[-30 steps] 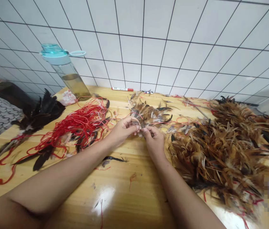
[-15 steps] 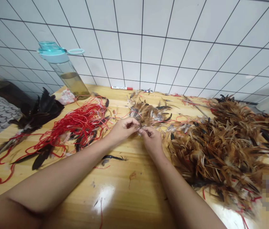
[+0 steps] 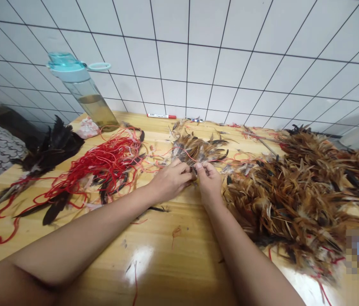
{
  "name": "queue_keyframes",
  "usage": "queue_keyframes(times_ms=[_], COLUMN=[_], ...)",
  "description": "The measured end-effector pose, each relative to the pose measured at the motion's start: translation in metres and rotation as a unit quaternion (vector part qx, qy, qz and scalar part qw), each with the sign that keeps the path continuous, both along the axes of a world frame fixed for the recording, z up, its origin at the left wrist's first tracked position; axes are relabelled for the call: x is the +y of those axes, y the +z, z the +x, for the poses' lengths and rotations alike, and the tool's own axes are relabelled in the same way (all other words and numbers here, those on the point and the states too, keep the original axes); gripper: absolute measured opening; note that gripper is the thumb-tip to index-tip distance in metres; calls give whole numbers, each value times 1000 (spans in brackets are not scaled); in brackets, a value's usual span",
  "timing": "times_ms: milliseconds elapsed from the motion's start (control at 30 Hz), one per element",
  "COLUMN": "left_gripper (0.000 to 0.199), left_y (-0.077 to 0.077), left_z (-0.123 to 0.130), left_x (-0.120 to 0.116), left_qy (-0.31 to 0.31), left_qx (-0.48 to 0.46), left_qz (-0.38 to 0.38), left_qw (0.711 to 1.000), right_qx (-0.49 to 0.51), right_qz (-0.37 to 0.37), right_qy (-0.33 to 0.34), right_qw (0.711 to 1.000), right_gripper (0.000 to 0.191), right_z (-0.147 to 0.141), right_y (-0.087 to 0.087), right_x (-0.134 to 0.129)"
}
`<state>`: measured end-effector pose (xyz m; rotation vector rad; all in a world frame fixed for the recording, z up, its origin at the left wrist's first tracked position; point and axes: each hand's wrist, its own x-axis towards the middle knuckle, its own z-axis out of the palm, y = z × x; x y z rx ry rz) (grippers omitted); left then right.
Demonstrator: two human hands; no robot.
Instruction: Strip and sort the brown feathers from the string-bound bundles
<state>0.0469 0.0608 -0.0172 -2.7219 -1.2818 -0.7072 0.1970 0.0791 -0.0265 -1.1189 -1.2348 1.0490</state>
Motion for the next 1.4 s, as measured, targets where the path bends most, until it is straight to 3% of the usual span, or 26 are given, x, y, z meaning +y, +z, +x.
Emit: queue_keyframes(times_ms=[200, 333, 467, 633, 867, 1133, 1267, 1400], left_gripper=[23, 17, 15, 14, 22, 25, 21, 21], left_y=[-3, 3, 8, 6, 8, 6, 11, 21], left_z=[-1, -4, -8, -11, -13, -12, -12, -14], left_x=[3, 5, 7, 10, 11, 10, 8, 3], left_qy=[0, -17, 11, 23, 17, 21, 19, 71], left_qx=[4, -93, -165, -161, -127, -74, -117, -130], left_qz=[-2, -15, -34, -55, -4, 37, 38, 69], left_qw=[1000, 995, 986, 985, 992, 996, 992, 987], right_qx=[36, 21, 3, -38, -107, -216, -191, -84], right_qz=[-19, -1, 3, 0, 23, 68, 56, 1], right_qy=[7, 16, 21, 13, -2, 49, 51, 33], right_qw=[999, 1000, 1000, 999, 994, 973, 979, 996], right_gripper=[23, 22, 23, 26, 26, 19, 21, 26], right_z=[-3, -2, -1, -1, 1, -1, -1, 0], right_y=[-1, -3, -5, -5, -4, 0, -1, -1], right_x=[-1, 0, 0, 0, 1, -2, -1, 1])
